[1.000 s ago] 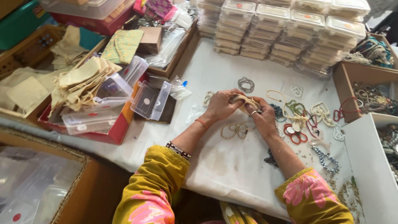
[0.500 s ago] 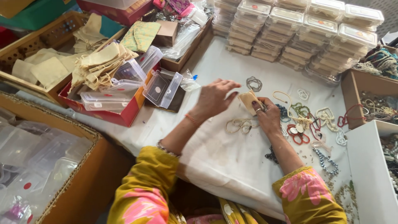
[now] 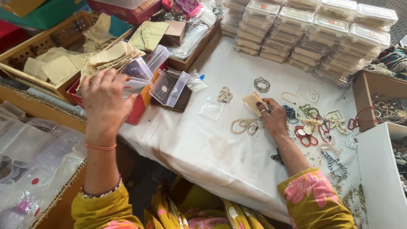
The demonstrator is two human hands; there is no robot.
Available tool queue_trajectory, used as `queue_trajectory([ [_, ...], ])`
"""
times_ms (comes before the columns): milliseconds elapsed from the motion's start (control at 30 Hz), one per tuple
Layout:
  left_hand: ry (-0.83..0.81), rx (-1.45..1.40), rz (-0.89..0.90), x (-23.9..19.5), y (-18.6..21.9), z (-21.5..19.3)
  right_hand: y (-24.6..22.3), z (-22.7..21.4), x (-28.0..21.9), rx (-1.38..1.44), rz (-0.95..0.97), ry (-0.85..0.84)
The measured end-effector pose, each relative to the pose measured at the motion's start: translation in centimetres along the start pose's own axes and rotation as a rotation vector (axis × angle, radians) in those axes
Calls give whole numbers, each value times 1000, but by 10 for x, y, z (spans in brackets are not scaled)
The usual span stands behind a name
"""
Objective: Organize and package jewelry items into small plastic boxes and cloth pouches.
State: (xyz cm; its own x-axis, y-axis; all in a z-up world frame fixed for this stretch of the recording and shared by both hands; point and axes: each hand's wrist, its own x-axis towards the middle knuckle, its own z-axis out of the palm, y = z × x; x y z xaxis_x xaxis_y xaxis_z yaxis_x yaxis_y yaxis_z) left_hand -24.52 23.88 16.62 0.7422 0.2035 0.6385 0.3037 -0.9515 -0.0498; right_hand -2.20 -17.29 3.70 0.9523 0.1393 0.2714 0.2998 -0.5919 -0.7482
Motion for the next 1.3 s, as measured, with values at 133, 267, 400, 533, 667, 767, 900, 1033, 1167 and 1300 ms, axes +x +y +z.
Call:
queue_trajectory([
  [133,-162,-27,-64,-19,-35,22,1,2,0,4,20,-8],
  [267,-197,7,-47,-24,-45,45,0,1,1,20,3,1],
  [400,-91,-234,123,-15,-1,35,-3,0,-1,45,-3,4],
  [533,-284,-290,53,-7,54,39,3,3,0,49,-19,12],
  [667,-167,-362,44,1,88,61,7,3,1,74,-23,28],
  [767,-312,-329,-52,6,102,76,11,5,3,76,-30,35],
  [900,-245,-421,2,15,123,75,20,8,8,219,-17,54],
  [1033,-124,-547,92,32,167,66,48,18,23,507,34,137],
  [1167,-1,-657,313,44,215,89,48,11,27,834,127,263],
  [1300,-168,-816,462,59,253,119,48,2,29,889,114,452],
])
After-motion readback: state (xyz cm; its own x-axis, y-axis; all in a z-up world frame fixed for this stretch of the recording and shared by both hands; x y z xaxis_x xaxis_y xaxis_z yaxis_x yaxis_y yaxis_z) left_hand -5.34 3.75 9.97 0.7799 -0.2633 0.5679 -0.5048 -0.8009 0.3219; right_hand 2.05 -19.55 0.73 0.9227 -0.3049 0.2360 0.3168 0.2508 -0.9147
